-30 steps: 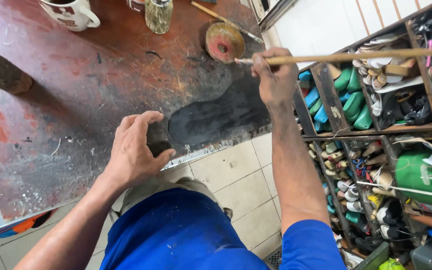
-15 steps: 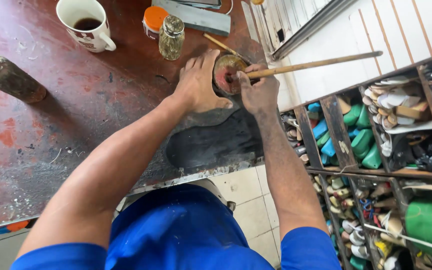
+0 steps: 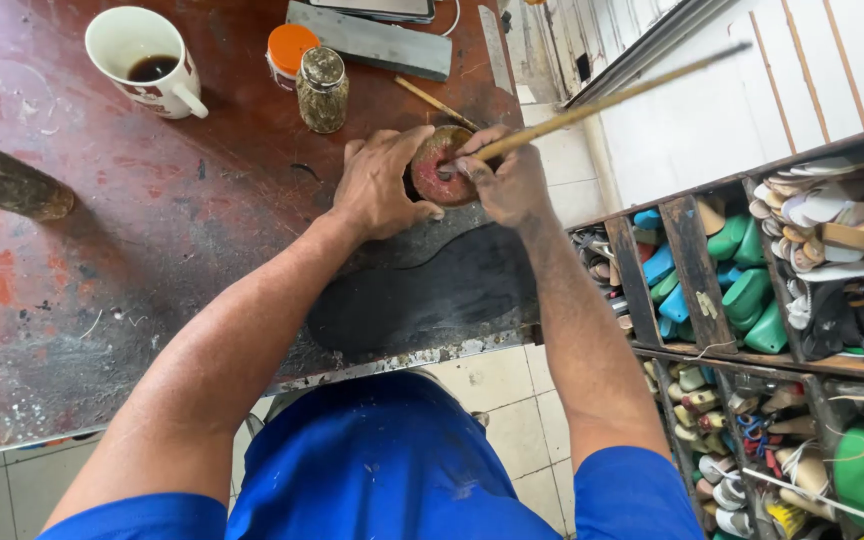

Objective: The person applies a dark liquid to a black shoe sole using a brush, repeatedly dipping the brush into a container on the workbench. They then place the treated sole onto a white surface with other soles and return to the workbench to continue the process.

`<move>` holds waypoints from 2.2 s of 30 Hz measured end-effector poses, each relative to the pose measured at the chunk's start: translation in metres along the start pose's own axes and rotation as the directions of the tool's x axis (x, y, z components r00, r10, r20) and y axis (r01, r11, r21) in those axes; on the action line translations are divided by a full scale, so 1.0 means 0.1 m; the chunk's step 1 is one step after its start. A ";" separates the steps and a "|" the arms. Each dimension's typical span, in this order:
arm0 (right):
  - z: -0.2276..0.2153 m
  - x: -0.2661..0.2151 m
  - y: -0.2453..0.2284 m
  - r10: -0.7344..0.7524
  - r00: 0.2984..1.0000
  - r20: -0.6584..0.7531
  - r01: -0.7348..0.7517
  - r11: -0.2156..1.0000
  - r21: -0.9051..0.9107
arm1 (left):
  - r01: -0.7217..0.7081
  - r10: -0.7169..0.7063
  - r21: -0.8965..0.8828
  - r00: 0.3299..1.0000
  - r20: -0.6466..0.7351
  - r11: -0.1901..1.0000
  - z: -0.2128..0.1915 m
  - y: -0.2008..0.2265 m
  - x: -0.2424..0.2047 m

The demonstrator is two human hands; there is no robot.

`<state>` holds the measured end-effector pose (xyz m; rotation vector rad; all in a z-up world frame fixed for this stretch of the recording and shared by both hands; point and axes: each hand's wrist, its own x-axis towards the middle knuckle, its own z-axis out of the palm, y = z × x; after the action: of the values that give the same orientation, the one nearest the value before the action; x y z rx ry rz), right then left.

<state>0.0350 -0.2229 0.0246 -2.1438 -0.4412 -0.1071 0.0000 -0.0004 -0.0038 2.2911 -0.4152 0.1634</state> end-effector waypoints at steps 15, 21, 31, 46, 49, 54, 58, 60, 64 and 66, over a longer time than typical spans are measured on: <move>-0.74 -0.64 -0.11 0.272 0.962 0.036 -0.201 0.607 0.769 | 0.010 -0.008 0.162 1.000 -0.014 0.987 -0.12 0.19 0.02; -0.83 -1.16 0.29 0.238 0.971 -0.033 -0.162 0.751 0.640 | -0.023 0.022 0.127 1.000 0.013 0.992 -0.18 0.25 -0.01; -0.83 -1.15 0.25 -0.112 0.994 0.000 0.099 0.876 0.472 | -0.137 0.135 -0.064 0.990 -0.035 0.988 -0.22 0.08 -0.11; -0.97 -1.06 0.66 0.033 0.999 -0.039 -0.003 0.806 0.591 | -0.092 0.047 0.205 0.976 0.210 0.974 -0.77 0.68 -1.85; -1.00 -1.16 0.65 0.035 0.997 -0.076 0.013 0.832 0.555 | -0.011 -0.009 0.155 0.991 0.131 0.988 -0.62 0.65 -1.95; -1.02 -1.55 0.67 0.169 0.975 -0.146 -0.069 0.849 0.523 | -0.045 0.046 0.176 0.999 -0.004 0.983 -0.55 0.58 -1.99; -0.97 -1.13 0.19 0.251 0.927 -0.277 -0.249 0.968 0.044 | -0.033 0.031 0.205 0.999 0.015 0.978 -0.56 0.60 -1.95; -0.83 -0.95 0.19 0.268 0.918 -0.291 -0.243 0.963 0.120 | -0.007 0.000 0.207 0.999 0.035 0.978 -0.56 0.60 -1.97; -0.49 -0.95 0.05 0.099 0.941 -0.323 -0.023 0.973 0.231 | -0.014 0.018 0.131 0.999 -0.031 0.991 -0.48 0.55 -1.97; -0.54 -0.95 -0.03 0.231 0.926 -0.299 -0.054 0.865 0.499 | -0.006 0.010 0.127 0.999 -0.032 0.992 -0.49 0.57 -1.98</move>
<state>-0.0501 -0.2910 0.0349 -1.6072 -0.0772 -0.2605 -0.2051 0.0476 0.0204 2.4084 -0.4074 0.2374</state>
